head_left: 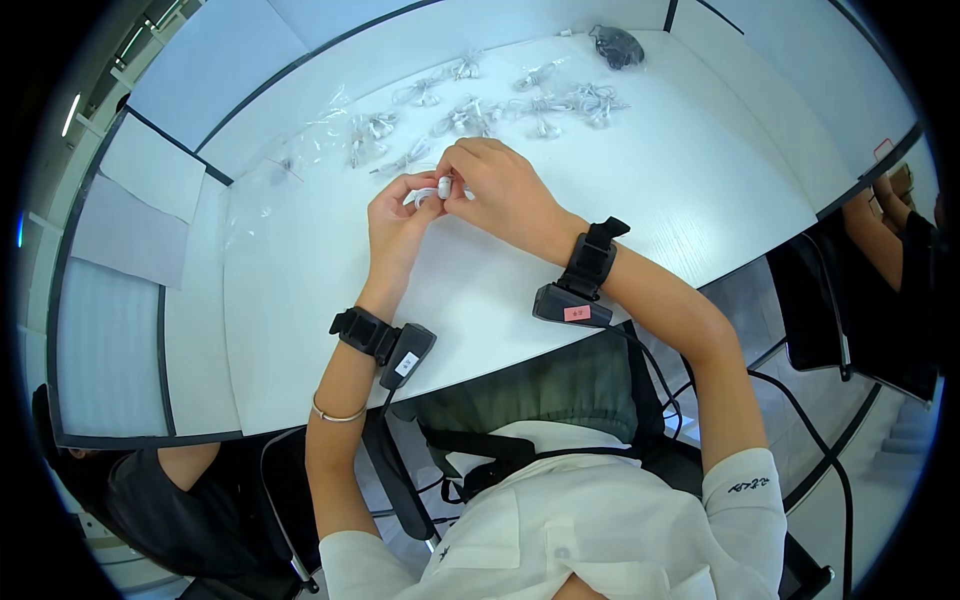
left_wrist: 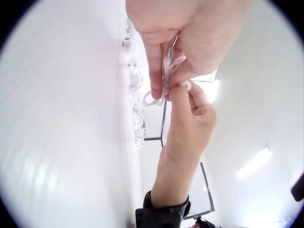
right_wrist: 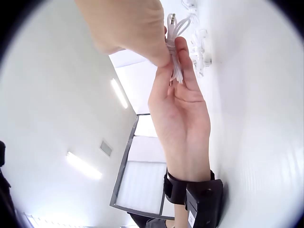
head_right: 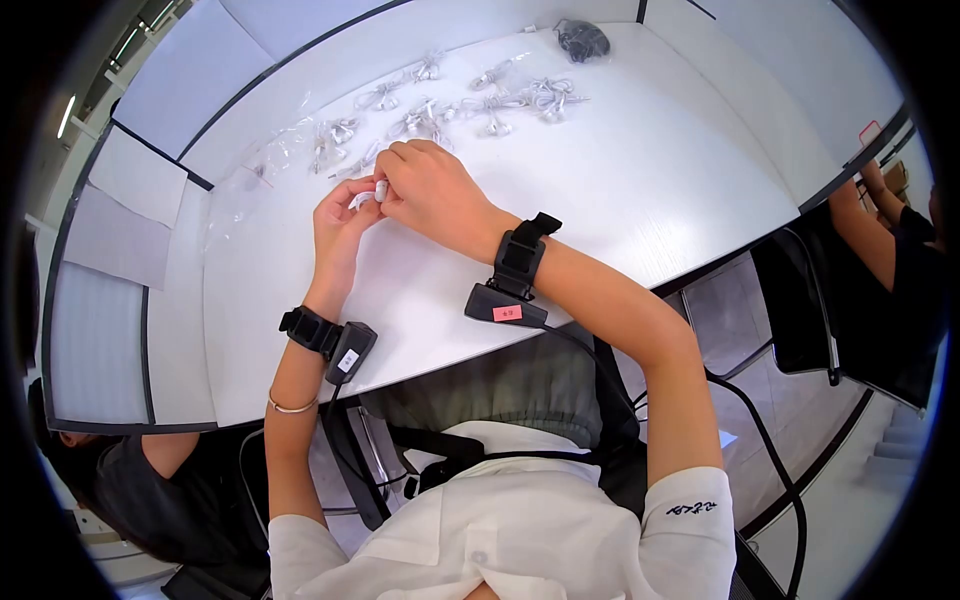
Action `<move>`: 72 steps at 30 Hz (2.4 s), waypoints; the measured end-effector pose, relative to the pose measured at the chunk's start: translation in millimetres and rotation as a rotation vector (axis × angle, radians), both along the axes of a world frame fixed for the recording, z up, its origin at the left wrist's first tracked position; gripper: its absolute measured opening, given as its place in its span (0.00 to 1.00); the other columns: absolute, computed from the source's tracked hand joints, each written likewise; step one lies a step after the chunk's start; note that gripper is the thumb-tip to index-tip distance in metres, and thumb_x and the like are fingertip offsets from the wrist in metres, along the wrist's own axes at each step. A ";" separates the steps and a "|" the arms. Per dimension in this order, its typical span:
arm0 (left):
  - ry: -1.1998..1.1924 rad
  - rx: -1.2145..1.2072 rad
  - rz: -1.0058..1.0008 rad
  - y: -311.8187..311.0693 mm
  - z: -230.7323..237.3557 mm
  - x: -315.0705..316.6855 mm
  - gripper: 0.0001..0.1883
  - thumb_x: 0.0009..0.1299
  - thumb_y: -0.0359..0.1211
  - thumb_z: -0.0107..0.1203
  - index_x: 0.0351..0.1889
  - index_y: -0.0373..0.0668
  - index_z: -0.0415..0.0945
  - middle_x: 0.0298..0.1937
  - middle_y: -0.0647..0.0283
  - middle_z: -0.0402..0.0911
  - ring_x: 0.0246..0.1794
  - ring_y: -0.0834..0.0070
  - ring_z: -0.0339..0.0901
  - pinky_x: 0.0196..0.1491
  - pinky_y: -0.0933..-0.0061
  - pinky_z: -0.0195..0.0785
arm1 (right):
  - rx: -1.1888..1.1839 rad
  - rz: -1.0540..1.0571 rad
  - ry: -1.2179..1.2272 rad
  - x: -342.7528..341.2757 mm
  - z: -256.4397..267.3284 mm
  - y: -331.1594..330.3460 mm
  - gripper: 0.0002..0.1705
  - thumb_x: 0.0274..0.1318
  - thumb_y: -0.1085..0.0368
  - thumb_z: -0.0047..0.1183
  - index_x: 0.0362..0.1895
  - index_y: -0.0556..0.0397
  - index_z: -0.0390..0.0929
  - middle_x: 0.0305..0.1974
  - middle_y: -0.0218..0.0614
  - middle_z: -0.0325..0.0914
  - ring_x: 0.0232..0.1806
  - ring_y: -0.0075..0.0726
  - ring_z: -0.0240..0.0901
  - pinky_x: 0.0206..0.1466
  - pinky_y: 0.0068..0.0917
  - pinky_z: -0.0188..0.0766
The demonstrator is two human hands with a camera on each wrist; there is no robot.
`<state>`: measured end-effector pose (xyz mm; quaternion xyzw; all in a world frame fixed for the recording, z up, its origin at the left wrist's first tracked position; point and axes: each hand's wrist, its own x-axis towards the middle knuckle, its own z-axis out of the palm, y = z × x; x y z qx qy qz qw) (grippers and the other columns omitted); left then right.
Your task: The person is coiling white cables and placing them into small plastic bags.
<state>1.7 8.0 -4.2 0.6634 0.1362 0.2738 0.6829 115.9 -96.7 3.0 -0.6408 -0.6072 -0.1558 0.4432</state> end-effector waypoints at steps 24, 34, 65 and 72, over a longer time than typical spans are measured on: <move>0.030 -0.038 -0.075 2.0 0.5 -2.6 0.09 0.63 0.28 0.52 0.39 0.32 0.73 0.40 0.58 0.77 0.38 0.76 0.76 0.46 0.75 0.71 | -0.081 0.203 0.224 4.8 9.5 -5.7 0.07 0.41 0.70 0.51 0.26 0.57 0.68 0.24 0.39 0.69 0.28 0.40 0.68 0.31 0.32 0.66; -0.003 -0.010 0.001 6.2 6.2 -5.0 0.09 0.63 0.29 0.54 0.37 0.32 0.74 0.40 0.57 0.77 0.38 0.72 0.77 0.46 0.74 0.72 | -0.044 0.250 0.361 9.0 7.8 -2.5 0.09 0.46 0.70 0.54 0.33 0.58 0.72 0.28 0.36 0.74 0.30 0.30 0.71 0.36 0.26 0.68; 0.062 0.023 -0.021 0.5 5.7 -4.5 0.12 0.63 0.28 0.53 0.43 0.32 0.73 0.41 0.59 0.77 0.38 0.77 0.76 0.45 0.77 0.71 | -0.137 0.152 0.253 7.9 12.8 -11.3 0.11 0.42 0.65 0.54 0.24 0.56 0.66 0.22 0.40 0.71 0.25 0.45 0.69 0.28 0.33 0.65; -0.040 0.031 -0.042 1.1 6.3 -3.7 0.09 0.61 0.25 0.55 0.39 0.30 0.74 0.44 0.57 0.75 0.36 0.75 0.76 0.42 0.77 0.72 | -0.117 0.153 0.264 4.6 14.7 -10.8 0.10 0.42 0.67 0.53 0.25 0.56 0.64 0.22 0.39 0.70 0.26 0.43 0.68 0.28 0.33 0.65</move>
